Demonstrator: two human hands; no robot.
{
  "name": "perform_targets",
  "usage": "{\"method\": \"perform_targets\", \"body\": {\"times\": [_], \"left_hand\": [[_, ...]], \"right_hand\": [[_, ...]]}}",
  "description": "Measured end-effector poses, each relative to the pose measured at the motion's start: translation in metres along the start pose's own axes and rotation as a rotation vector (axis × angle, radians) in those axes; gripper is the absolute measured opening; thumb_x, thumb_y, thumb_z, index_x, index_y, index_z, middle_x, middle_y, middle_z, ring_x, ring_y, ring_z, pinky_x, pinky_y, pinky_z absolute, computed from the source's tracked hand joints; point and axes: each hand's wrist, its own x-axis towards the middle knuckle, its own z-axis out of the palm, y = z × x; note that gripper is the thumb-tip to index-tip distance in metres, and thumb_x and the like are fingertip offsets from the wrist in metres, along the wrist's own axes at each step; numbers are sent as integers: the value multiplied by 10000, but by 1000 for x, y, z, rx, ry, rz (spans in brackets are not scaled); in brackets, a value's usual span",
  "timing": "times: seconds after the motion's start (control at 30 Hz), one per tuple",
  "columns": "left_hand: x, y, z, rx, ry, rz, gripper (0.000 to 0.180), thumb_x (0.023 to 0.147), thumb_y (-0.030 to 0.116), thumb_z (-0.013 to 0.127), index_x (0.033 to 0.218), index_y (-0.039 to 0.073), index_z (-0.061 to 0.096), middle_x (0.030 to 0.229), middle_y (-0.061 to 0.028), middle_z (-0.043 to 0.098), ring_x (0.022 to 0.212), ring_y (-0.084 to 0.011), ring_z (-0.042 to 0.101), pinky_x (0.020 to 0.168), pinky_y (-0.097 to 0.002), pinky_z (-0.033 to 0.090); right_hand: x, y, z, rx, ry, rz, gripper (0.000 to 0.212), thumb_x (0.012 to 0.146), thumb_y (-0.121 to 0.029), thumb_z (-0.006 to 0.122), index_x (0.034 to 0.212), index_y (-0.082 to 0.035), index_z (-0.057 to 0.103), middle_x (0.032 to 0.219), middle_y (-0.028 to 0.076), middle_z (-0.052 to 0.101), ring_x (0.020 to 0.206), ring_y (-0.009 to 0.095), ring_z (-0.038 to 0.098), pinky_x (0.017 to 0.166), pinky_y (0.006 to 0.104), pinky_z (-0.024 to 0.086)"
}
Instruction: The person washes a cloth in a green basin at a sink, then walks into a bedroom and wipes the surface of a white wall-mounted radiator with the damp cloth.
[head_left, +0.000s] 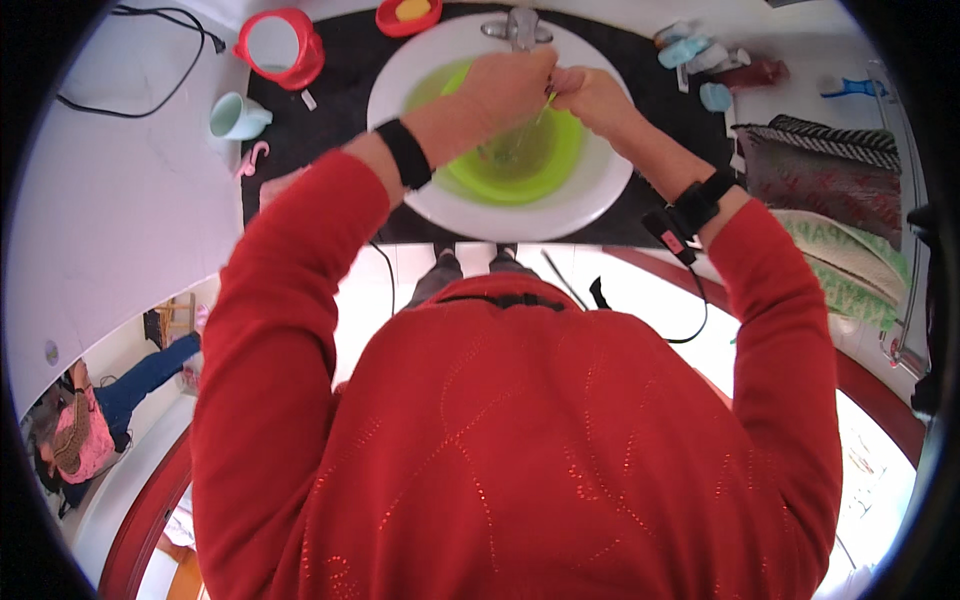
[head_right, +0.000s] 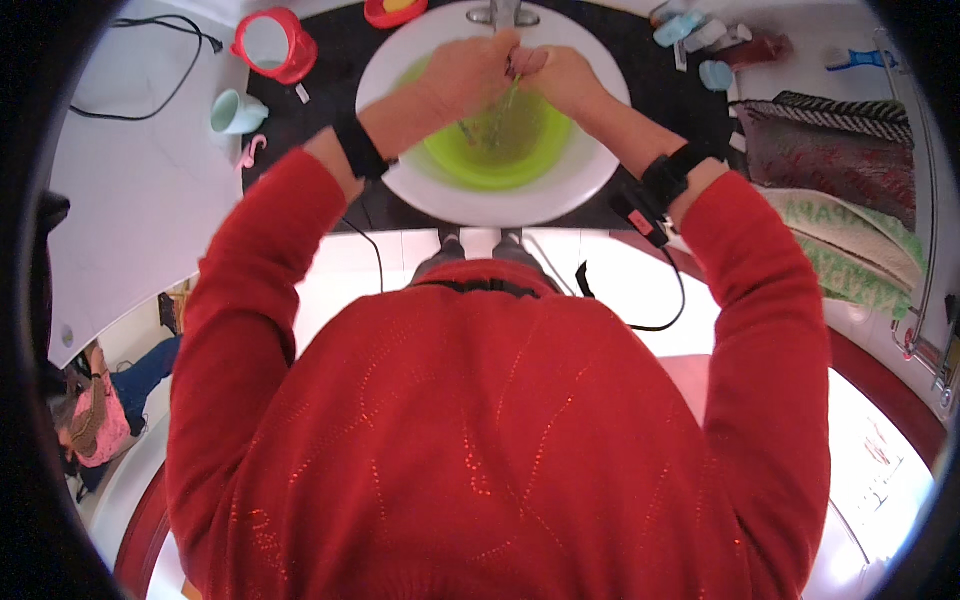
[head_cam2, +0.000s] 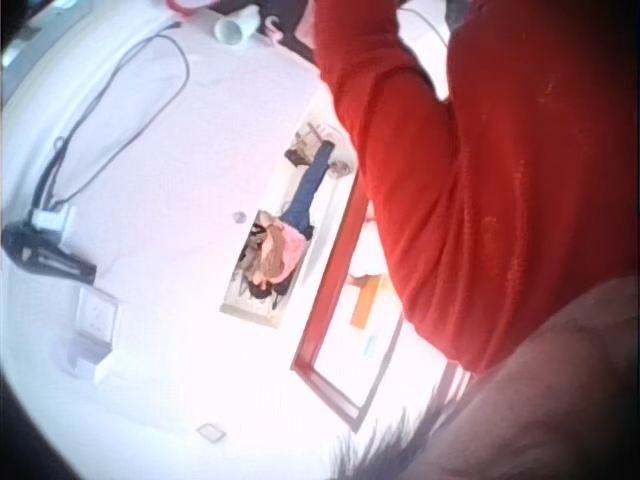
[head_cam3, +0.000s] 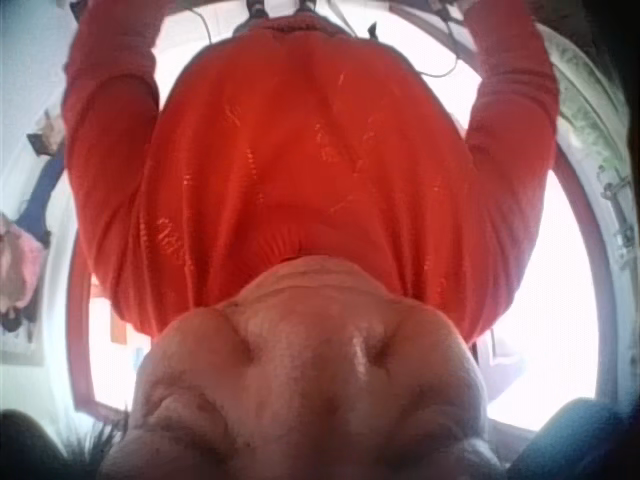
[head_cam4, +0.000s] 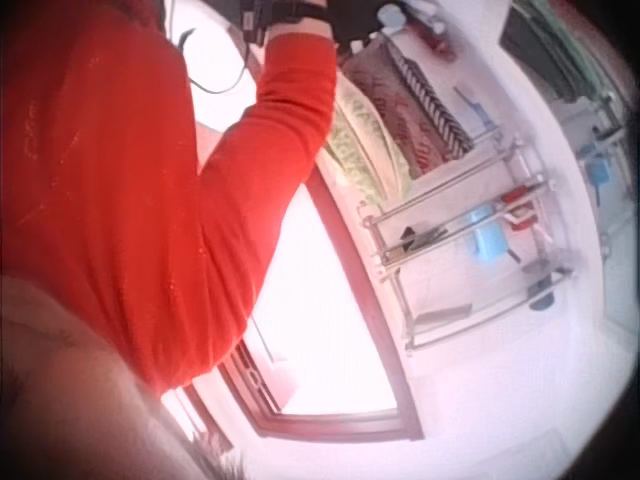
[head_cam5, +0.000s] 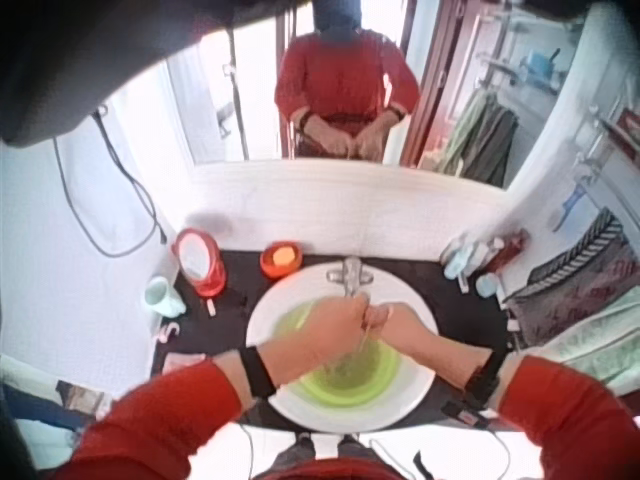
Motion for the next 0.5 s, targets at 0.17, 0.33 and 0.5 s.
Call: {"method": "perform_targets", "body": {"times": [0.17,0.33,0.5], "left_hand": [[-17,-26,13,-137,-178,-162,322,778,208,679,992,-15,588,806,-173,667,788,-335,665,651,-433,503],[-23,-54,8,-676,-428,-401,264,824,261,712,969,70,600,754,-4,573,546,-89,461,450,-250,346],[-24,-51,-8,-1283,-535,-540,232,907,345,645,980,130,597,773,9,553,508,-9,341,413,-166,214]], "right_hand": [[5,-37,-42,-632,-239,-417,658,770,-135,694,1372,-21,454,1388,168,493,1222,253,513,1041,342,394],[-82,-149,-131,-298,22,-591,462,892,-298,578,1309,-97,567,1246,115,604,1085,209,597,878,296,479],[-84,-121,-129,653,-164,-670,425,930,-251,536,1301,-44,523,1108,136,656,1010,248,645,916,410,481]]}}
